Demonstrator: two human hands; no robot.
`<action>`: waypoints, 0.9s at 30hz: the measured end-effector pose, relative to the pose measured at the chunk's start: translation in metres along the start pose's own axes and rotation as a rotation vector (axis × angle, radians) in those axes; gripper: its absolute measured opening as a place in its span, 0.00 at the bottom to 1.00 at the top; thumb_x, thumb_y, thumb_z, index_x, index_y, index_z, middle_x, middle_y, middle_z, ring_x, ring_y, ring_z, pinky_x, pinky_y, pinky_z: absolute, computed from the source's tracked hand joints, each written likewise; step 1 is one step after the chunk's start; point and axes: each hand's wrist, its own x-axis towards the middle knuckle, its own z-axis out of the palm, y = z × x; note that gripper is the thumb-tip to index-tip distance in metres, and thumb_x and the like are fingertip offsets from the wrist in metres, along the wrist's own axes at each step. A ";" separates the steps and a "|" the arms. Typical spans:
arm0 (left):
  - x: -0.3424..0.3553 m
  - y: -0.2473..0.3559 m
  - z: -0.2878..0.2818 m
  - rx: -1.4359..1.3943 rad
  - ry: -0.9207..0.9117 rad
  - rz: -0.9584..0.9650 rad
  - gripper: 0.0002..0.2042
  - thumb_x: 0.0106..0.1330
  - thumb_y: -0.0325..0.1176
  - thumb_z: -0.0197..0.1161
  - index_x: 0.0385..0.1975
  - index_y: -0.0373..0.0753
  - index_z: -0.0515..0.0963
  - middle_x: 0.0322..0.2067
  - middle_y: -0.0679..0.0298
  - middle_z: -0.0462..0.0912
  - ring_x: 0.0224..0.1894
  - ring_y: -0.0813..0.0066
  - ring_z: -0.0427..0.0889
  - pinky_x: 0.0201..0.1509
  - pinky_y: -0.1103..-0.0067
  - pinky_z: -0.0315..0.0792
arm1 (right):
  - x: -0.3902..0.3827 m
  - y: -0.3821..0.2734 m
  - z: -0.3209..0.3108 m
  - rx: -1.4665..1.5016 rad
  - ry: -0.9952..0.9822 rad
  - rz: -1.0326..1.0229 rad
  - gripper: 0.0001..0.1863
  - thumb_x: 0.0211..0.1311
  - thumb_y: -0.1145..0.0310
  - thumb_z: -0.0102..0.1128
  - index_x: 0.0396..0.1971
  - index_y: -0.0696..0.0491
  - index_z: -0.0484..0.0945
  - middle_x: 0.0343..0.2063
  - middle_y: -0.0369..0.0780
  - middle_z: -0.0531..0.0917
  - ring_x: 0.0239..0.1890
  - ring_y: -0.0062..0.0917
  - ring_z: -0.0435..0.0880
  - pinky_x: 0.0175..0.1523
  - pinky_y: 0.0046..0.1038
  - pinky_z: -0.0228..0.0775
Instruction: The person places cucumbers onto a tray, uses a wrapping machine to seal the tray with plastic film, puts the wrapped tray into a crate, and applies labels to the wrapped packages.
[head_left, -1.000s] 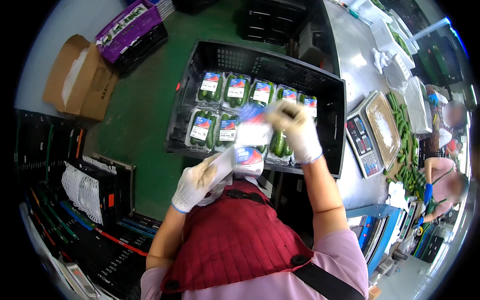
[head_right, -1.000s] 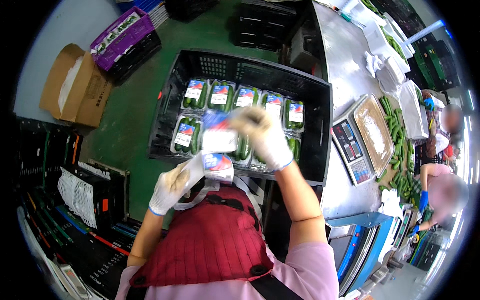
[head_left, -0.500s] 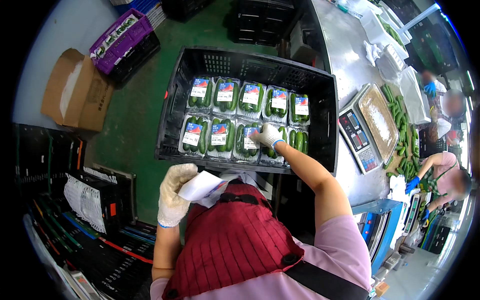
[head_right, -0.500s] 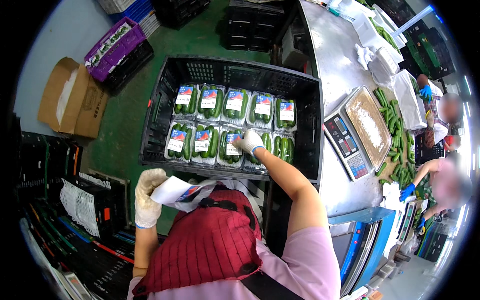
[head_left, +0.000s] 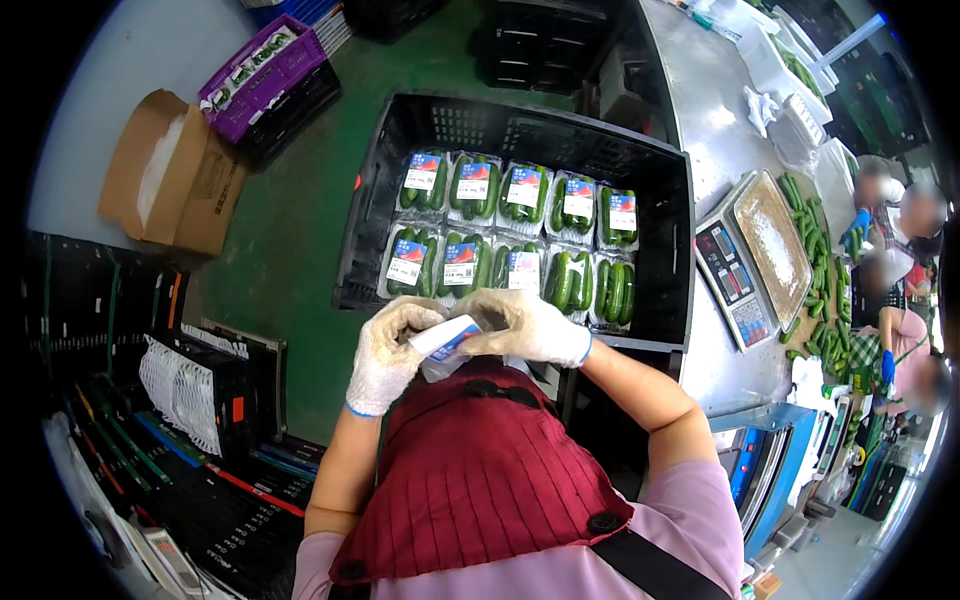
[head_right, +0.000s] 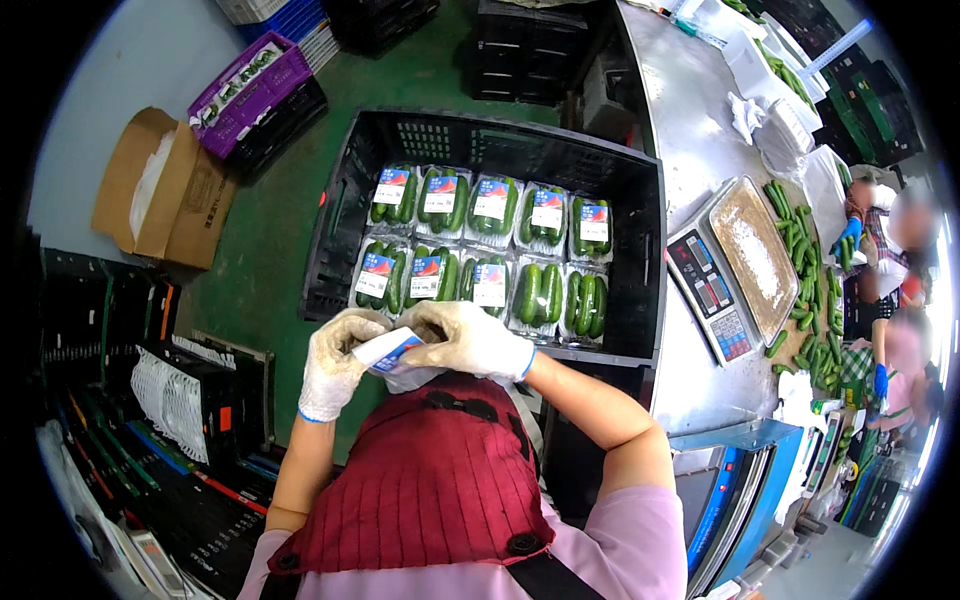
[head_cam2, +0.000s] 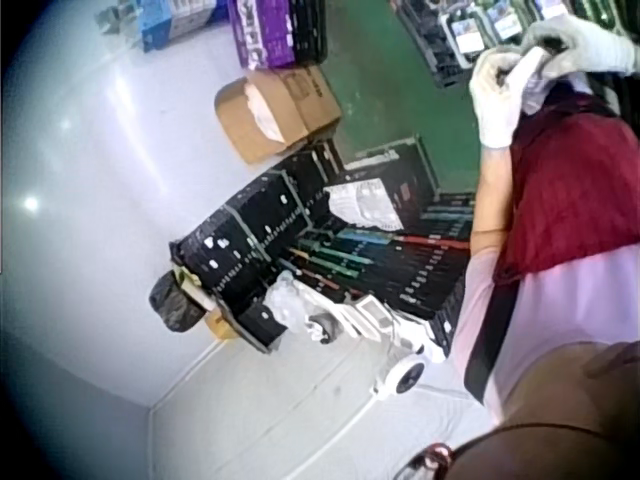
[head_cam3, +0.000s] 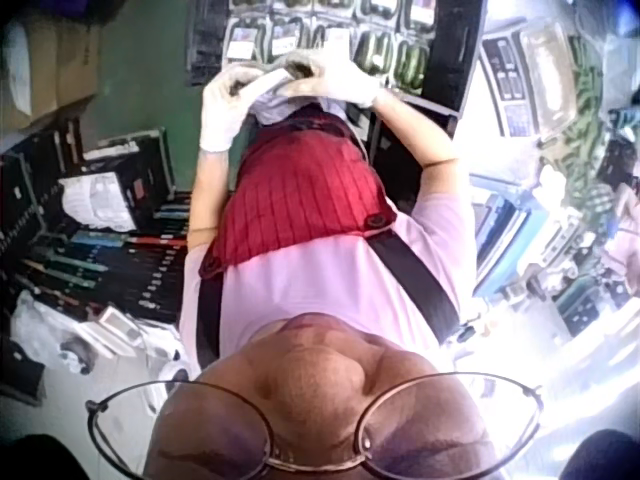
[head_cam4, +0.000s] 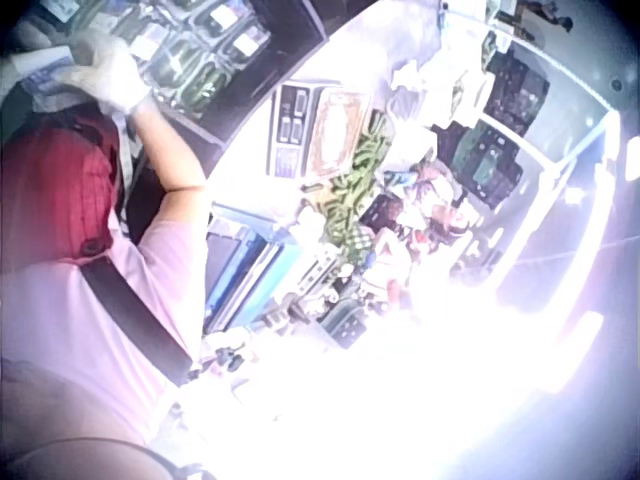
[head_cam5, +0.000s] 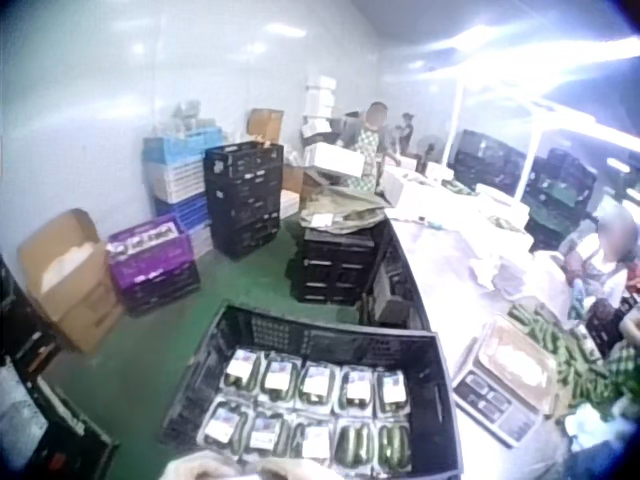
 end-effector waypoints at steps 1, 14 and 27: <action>0.000 -0.004 0.004 -0.060 0.028 -0.017 0.11 0.54 0.23 0.71 0.37 0.31 0.80 0.40 0.61 0.81 0.43 0.77 0.79 0.46 0.80 0.74 | -0.001 0.004 0.006 0.042 0.058 -0.050 0.20 0.55 0.64 0.71 0.46 0.58 0.79 0.33 0.40 0.84 0.36 0.16 0.80 0.44 0.23 0.73; -0.006 -0.023 0.021 0.176 0.019 -0.191 0.05 0.58 0.25 0.66 0.31 0.30 0.80 0.32 0.63 0.83 0.34 0.82 0.76 0.38 0.83 0.70 | -0.048 0.068 -0.128 0.384 0.921 0.061 0.07 0.59 0.72 0.65 0.36 0.58 0.80 0.30 0.35 0.82 0.30 0.15 0.79 0.35 0.21 0.73; -0.004 0.001 0.024 -0.135 0.176 0.037 0.08 0.56 0.17 0.61 0.35 0.33 0.80 0.39 0.59 0.82 0.43 0.74 0.80 0.51 0.76 0.74 | -0.025 0.230 -0.105 -0.617 0.507 0.626 0.39 0.38 0.55 0.78 0.51 0.57 0.71 0.46 0.53 0.80 0.46 0.44 0.82 0.51 0.38 0.75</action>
